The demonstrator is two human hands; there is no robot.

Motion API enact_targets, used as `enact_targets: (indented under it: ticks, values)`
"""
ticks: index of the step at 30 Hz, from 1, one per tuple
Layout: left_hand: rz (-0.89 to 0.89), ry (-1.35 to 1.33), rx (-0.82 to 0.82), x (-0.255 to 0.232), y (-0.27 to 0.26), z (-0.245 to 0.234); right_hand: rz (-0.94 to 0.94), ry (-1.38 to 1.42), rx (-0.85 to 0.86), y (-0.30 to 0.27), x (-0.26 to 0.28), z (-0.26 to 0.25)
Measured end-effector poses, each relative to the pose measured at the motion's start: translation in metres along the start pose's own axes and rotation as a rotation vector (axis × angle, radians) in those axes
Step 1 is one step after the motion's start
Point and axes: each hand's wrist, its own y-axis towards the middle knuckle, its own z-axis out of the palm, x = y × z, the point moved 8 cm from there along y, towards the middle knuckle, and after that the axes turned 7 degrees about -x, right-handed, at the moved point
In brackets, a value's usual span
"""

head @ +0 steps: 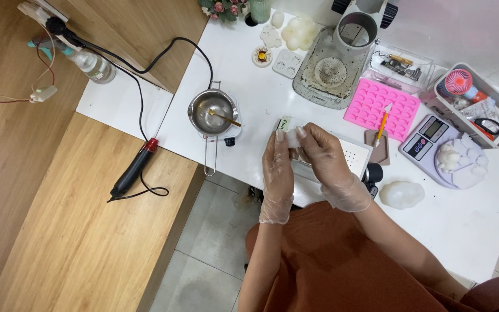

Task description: Decorating a wax flower component by applying melted wax with a small brush.

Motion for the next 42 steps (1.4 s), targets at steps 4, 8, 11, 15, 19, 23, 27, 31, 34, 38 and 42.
enact_targets:
  ticks: [4, 8, 11, 15, 19, 23, 27, 31, 34, 38, 42]
  values:
    - [0.012, 0.001, 0.01, -0.006, -0.004, 0.001, 0.019, -0.059, -0.009, -0.004, 0.006, 0.002]
    - [0.009, -0.013, 0.017, -0.015, -0.009, 0.005, 0.052, -0.037, -0.001, -0.005, 0.008, 0.005]
    - [-0.022, -0.014, -0.013, 0.002, -0.002, -0.002, 0.012, -0.01, 0.024, -0.001, -0.001, 0.003]
    - [-0.004, -0.022, -0.002, -0.005, -0.007, 0.002, 0.043, 0.01, 0.024, -0.002, -0.008, -0.002]
    - [-0.009, -0.031, -0.014, -0.003, -0.006, 0.002, -0.039, 0.024, 0.016, 0.001, -0.006, 0.0]
    - [0.037, -0.064, 0.001, 0.005, -0.002, 0.001, -0.16, -0.041, -0.007, 0.001, -0.005, -0.001]
    - [0.038, -0.083, 0.008, 0.007, 0.0, 0.001, -0.191, -0.048, 0.016, -0.003, 0.006, 0.004]
    - [0.044, -0.024, 0.001, -0.003, -0.003, 0.001, -0.191, -0.059, 0.002, 0.0, -0.002, 0.001]
    - [0.034, -0.039, 0.003, 0.007, 0.003, -0.004, -0.13, -0.003, 0.016, -0.005, 0.013, 0.008]
    - [0.214, -0.002, -0.043, -0.014, -0.002, -0.008, 0.013, 0.053, -0.154, -0.001, 0.005, 0.0]
    - [0.424, 0.059, 0.001, -0.045, -0.016, 0.009, 0.02, 0.09, -0.179, -0.01, 0.027, 0.011]
